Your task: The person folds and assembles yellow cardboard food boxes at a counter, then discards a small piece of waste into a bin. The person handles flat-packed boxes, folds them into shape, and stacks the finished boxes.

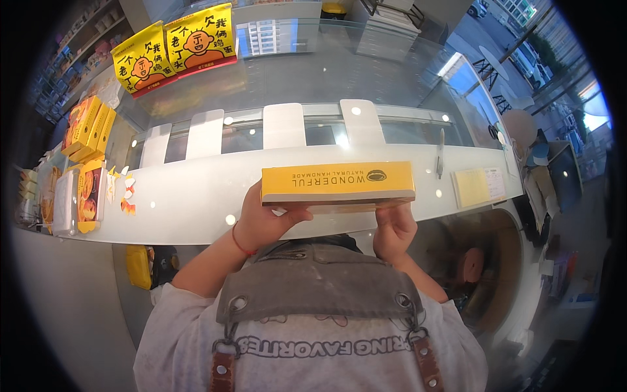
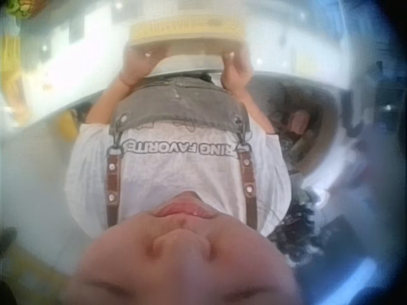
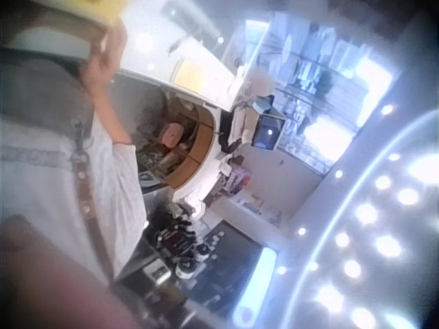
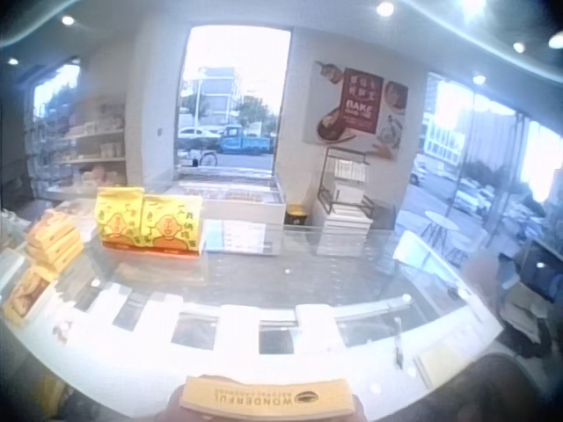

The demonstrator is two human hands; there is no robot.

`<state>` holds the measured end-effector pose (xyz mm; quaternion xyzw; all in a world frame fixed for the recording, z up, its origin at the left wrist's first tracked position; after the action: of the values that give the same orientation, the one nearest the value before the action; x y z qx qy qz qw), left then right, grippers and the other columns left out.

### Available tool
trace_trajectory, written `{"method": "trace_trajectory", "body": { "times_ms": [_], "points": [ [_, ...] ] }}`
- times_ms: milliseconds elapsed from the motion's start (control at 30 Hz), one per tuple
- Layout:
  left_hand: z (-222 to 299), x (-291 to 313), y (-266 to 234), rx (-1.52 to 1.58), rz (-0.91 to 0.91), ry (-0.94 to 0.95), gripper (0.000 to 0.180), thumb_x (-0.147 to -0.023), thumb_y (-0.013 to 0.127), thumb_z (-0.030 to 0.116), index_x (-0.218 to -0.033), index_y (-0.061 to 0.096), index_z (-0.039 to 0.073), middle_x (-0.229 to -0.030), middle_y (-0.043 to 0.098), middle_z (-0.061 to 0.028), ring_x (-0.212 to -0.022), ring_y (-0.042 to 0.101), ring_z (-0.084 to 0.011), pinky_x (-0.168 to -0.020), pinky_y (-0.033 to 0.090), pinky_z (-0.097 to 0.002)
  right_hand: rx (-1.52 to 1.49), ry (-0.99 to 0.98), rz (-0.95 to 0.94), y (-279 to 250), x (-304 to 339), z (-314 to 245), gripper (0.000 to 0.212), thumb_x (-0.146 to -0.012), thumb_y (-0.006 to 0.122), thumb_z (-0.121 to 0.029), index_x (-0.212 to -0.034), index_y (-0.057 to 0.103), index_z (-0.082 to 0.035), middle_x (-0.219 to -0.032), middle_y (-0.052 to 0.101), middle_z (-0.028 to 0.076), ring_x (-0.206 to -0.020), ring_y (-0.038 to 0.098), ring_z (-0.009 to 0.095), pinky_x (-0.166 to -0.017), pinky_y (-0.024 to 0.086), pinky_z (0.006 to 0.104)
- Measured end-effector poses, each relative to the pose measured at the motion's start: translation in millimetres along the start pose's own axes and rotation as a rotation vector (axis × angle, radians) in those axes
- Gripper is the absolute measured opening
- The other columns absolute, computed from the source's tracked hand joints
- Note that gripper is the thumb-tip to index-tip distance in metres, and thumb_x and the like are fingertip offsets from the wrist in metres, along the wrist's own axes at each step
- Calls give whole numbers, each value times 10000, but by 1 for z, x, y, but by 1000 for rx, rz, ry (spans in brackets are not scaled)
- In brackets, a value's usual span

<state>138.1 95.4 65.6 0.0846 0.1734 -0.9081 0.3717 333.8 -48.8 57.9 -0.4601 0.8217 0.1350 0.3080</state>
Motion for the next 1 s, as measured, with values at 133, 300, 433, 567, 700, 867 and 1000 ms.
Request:
{"method": "trace_trajectory", "body": {
  "times_ms": [133, 300, 433, 567, 700, 867, 1000],
  "points": [
    [8, -5, 5, 53, -15, 224, 444, -817, 795, 126, -1153, 518, 40, -1199, 646, -180, -1224, 574, -317, -1029, 449, -453, 201, -112, -81, -2, -12, -27, 542, -802, 569, 126, -1310, 584, -63, -1358, 526, 217, -1177, 547, 343, -1005, 427, 390],
    [3, -8, 12, 357, -105, 337, 434, -862, 755, 176, -1158, 452, 86, -1271, 606, -236, -1340, 450, -405, -1180, 193, -554, 236, -303, -125, 3, -27, -52, 537, -761, 556, 143, -1238, 635, -90, -1319, 561, 225, -1155, 561, 379, -965, 446, 419],
    [1, -4, 10, 360, -108, 357, 428, -863, 756, 208, -1155, 465, 98, -1280, 599, -241, -1352, 436, -400, -1188, 164, -552, 238, -340, -128, 4, -29, -58, 499, -764, 558, 129, -1203, 657, -86, -1329, 556, 229, -1158, 565, 382, -953, 446, 426],
    [0, -5, 12, 391, -116, 355, 426, -864, 755, 214, -1158, 468, 100, -1279, 599, -242, -1353, 432, -406, -1188, 147, -562, 251, -331, -106, 2, -27, -58, 457, -780, 594, 99, -1194, 662, -82, -1332, 558, 235, -1152, 579, 379, -949, 445, 432],
    [2, -7, 13, 362, -96, 388, 451, -834, 783, 191, -1130, 458, 88, -1264, 611, -229, -1306, 495, -379, -1179, 219, -563, 235, -314, -71, -2, -25, -57, 432, -783, 630, 77, -1186, 665, -74, -1332, 564, 245, -1144, 593, 376, -955, 445, 433],
    [1, -6, 13, 395, -89, 405, 459, -829, 788, 196, -1136, 465, 84, -1254, 617, -227, -1305, 495, -380, -1178, 234, -551, 168, -264, -60, -4, -22, -54, 361, -795, 637, 90, -1125, 670, -52, -1332, 561, 266, -1150, 592, 386, -963, 443, 439],
    [-2, -5, 12, 400, -84, 393, 442, -839, 780, 210, -1140, 482, 83, -1250, 618, -234, -1316, 480, -390, -1179, 207, -558, 117, -230, -35, -6, -20, -51, 295, -803, 652, 85, -1065, 672, -48, -1319, 574, 258, -1154, 595, 388, -964, 444, 437]
  ]
}}
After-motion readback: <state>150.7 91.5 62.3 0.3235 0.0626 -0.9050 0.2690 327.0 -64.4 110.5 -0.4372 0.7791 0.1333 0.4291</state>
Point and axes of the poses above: each hand's wrist, its own x-axis away from the middle knuckle, its own y-axis out of the palm, z = x × y, the point moved 7 cm from there along -x, towards the middle knuckle
